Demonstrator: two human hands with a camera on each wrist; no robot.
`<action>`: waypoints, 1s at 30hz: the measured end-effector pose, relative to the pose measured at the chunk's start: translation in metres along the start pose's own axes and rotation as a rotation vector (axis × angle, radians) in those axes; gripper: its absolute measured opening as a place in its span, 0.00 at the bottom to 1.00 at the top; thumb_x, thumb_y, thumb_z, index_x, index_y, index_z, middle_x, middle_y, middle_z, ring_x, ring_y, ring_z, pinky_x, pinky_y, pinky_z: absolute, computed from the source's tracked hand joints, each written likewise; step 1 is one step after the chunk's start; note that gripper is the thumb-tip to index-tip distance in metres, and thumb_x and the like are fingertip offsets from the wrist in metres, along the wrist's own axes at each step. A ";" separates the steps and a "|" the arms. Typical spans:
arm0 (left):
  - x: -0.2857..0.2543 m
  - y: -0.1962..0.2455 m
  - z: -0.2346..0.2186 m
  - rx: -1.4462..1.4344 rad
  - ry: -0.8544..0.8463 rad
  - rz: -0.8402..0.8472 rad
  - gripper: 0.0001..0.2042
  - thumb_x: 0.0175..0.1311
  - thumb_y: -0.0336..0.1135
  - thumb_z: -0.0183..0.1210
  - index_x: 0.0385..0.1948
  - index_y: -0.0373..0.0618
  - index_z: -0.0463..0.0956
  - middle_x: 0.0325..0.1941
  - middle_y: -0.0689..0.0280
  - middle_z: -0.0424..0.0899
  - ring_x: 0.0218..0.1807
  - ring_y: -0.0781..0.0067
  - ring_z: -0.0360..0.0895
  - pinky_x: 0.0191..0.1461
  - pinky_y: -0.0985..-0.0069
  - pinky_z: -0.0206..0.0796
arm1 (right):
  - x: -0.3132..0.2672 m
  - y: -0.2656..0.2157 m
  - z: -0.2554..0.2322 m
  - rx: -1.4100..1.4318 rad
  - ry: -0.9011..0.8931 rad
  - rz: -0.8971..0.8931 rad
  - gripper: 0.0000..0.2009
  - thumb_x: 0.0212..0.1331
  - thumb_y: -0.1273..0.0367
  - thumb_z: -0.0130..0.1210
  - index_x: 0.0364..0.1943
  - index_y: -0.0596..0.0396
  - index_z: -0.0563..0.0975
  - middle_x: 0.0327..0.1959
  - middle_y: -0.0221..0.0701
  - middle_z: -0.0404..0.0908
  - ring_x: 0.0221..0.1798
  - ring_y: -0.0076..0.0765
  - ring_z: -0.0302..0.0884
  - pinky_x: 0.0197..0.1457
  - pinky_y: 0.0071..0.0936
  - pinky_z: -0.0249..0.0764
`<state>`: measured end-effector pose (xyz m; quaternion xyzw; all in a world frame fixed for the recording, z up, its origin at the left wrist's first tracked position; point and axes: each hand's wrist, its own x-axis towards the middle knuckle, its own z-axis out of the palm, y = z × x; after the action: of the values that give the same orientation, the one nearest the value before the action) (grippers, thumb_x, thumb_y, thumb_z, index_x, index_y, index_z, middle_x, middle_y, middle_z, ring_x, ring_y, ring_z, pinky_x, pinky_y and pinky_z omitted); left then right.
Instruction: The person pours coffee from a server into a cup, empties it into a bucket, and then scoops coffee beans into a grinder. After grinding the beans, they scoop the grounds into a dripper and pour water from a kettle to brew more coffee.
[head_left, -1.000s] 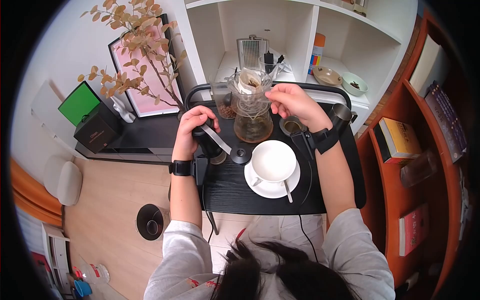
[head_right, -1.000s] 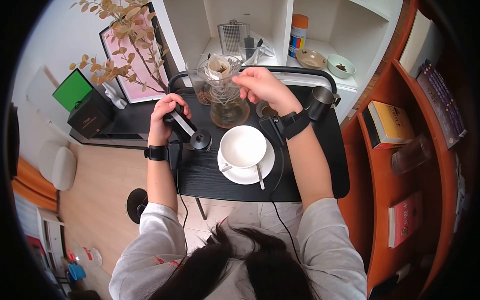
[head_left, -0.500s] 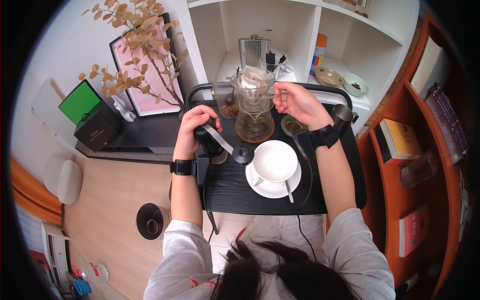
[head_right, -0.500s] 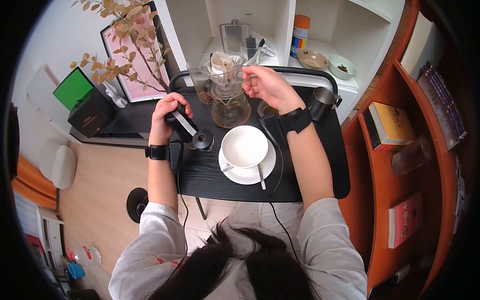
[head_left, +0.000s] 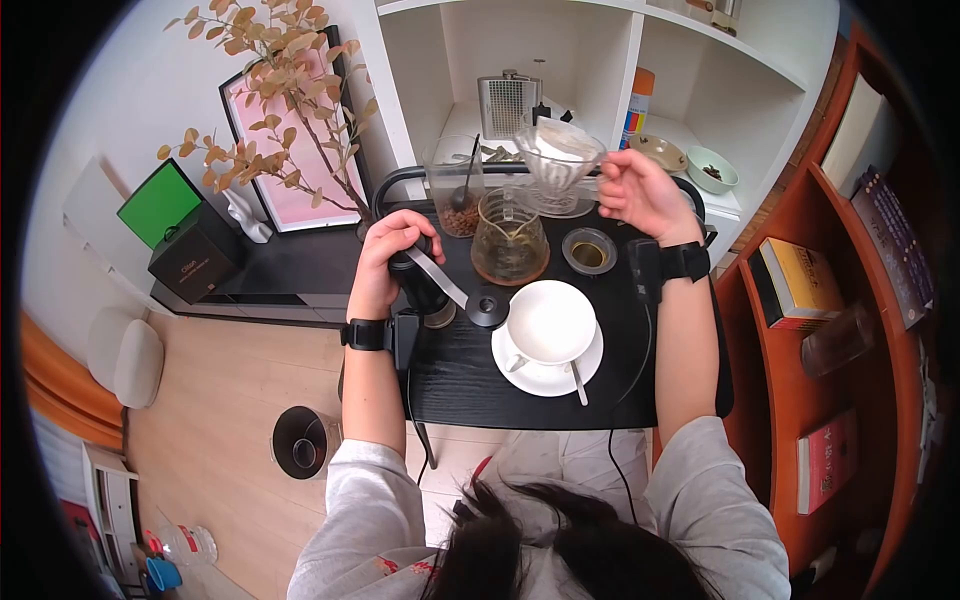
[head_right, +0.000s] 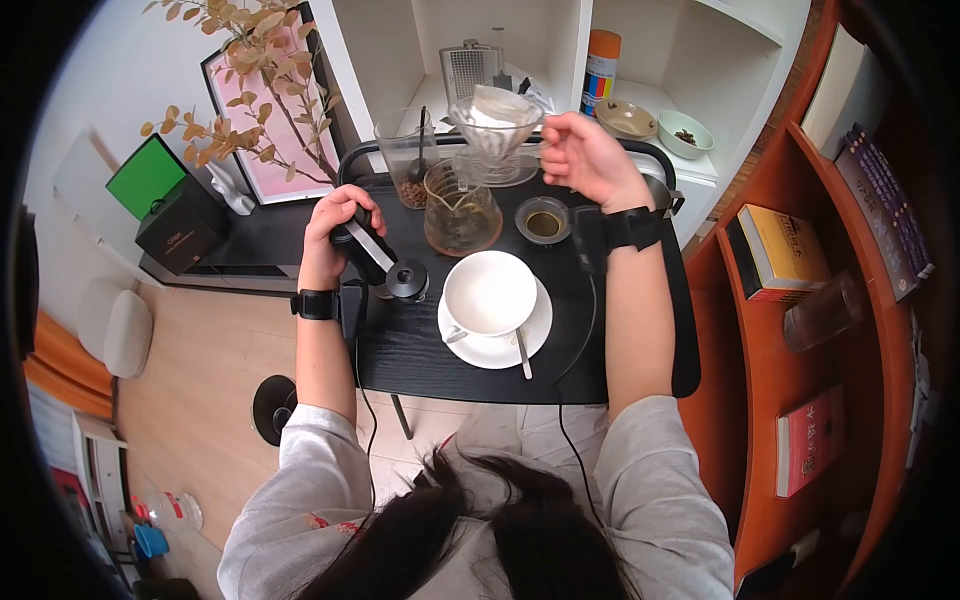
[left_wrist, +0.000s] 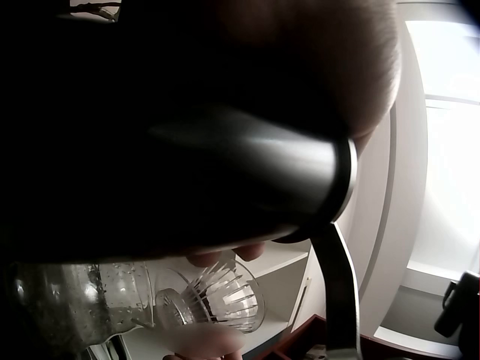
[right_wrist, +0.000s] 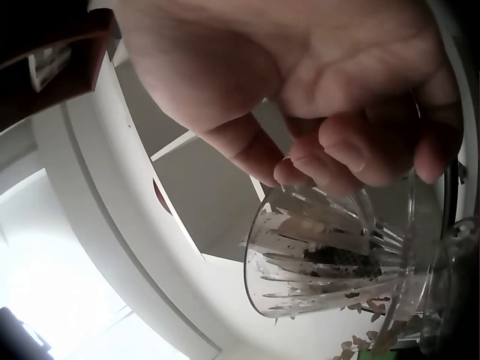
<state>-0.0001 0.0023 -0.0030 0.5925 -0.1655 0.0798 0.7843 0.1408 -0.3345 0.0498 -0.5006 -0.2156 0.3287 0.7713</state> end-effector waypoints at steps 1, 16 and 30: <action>0.000 0.000 0.000 -0.001 0.001 -0.001 0.14 0.58 0.41 0.56 0.32 0.37 0.75 0.26 0.56 0.79 0.31 0.63 0.78 0.39 0.71 0.71 | -0.003 -0.001 -0.007 -0.003 0.023 0.000 0.13 0.66 0.58 0.44 0.24 0.45 0.66 0.16 0.19 0.60 0.19 0.20 0.58 0.31 0.25 0.66; 0.000 0.000 0.001 -0.041 -0.018 0.016 0.11 0.59 0.37 0.56 0.33 0.37 0.76 0.27 0.57 0.80 0.31 0.65 0.80 0.39 0.72 0.73 | -0.032 -0.006 -0.080 -0.054 0.088 0.059 0.15 0.65 0.58 0.41 0.21 0.46 0.65 0.14 0.20 0.58 0.16 0.20 0.57 0.25 0.25 0.67; 0.001 -0.001 -0.001 -0.042 -0.030 0.023 0.11 0.60 0.37 0.56 0.33 0.37 0.76 0.28 0.57 0.80 0.31 0.64 0.80 0.39 0.71 0.73 | -0.027 0.000 -0.076 -0.019 0.053 0.122 0.15 0.64 0.59 0.41 0.20 0.46 0.66 0.12 0.18 0.60 0.12 0.18 0.56 0.46 0.39 0.80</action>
<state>0.0011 0.0032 -0.0038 0.5750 -0.1856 0.0762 0.7932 0.1724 -0.4017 0.0190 -0.5284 -0.1672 0.3597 0.7506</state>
